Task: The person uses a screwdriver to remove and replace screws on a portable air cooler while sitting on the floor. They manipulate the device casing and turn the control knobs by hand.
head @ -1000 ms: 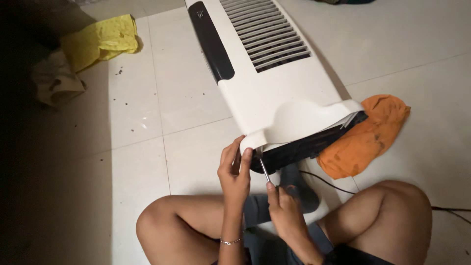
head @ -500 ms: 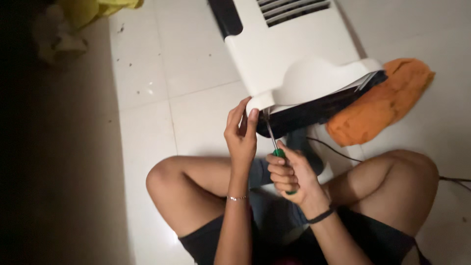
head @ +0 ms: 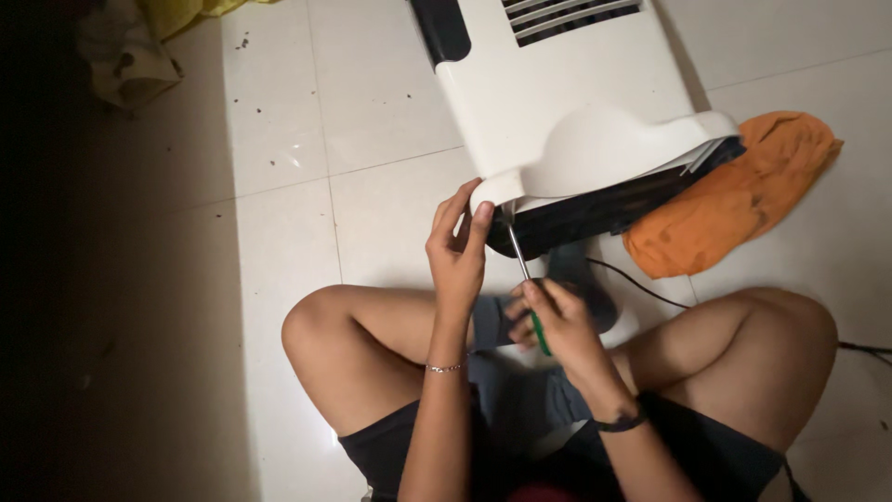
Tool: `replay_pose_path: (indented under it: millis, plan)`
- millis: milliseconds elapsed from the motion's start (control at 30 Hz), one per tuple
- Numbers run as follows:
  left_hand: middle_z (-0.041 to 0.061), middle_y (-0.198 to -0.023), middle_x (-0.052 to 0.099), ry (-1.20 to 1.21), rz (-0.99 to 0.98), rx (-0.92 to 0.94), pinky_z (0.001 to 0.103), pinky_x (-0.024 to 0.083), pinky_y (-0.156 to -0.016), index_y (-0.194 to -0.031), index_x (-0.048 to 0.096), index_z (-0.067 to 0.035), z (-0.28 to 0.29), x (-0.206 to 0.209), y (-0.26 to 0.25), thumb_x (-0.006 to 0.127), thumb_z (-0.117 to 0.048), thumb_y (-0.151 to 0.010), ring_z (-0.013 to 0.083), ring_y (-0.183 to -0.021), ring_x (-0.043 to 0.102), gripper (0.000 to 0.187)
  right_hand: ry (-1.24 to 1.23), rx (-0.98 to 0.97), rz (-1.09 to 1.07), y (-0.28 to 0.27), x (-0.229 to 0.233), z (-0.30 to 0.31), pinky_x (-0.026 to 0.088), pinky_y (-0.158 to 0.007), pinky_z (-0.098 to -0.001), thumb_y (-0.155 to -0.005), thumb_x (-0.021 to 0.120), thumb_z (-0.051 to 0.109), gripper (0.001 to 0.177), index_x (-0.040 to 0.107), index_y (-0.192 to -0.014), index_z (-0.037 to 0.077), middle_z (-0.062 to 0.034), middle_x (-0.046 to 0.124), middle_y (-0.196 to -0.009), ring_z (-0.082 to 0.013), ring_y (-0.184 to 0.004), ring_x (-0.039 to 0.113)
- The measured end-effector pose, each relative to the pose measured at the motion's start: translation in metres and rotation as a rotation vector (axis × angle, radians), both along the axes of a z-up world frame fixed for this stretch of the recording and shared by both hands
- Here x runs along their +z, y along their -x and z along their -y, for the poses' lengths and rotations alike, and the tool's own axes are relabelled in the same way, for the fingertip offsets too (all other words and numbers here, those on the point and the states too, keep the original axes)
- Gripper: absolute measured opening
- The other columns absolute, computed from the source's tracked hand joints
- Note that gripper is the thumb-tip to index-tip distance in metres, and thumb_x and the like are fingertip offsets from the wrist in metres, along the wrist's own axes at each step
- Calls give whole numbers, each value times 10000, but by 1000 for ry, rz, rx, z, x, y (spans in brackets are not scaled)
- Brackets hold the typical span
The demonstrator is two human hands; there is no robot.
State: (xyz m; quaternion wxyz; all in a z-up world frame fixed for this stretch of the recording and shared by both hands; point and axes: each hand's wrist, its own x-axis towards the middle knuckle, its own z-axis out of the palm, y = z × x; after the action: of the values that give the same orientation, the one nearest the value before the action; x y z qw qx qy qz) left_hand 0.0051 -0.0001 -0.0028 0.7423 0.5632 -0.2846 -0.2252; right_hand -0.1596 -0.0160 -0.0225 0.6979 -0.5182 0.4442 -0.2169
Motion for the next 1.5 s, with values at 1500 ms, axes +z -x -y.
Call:
replay_pose_path:
  millis: [1500]
  plan:
    - [50, -1283, 625, -55, 9, -112, 245, 500, -985, -1397, 638, -27, -4, 1, -15, 697, -165, -1012, 106, -1134, 587, 414, 135, -7, -141, 0, 17, 3, 376, -435, -320, -1070, 495, 420, 422, 653, -1012, 33, -91, 573, -689, -199, -519, 504]
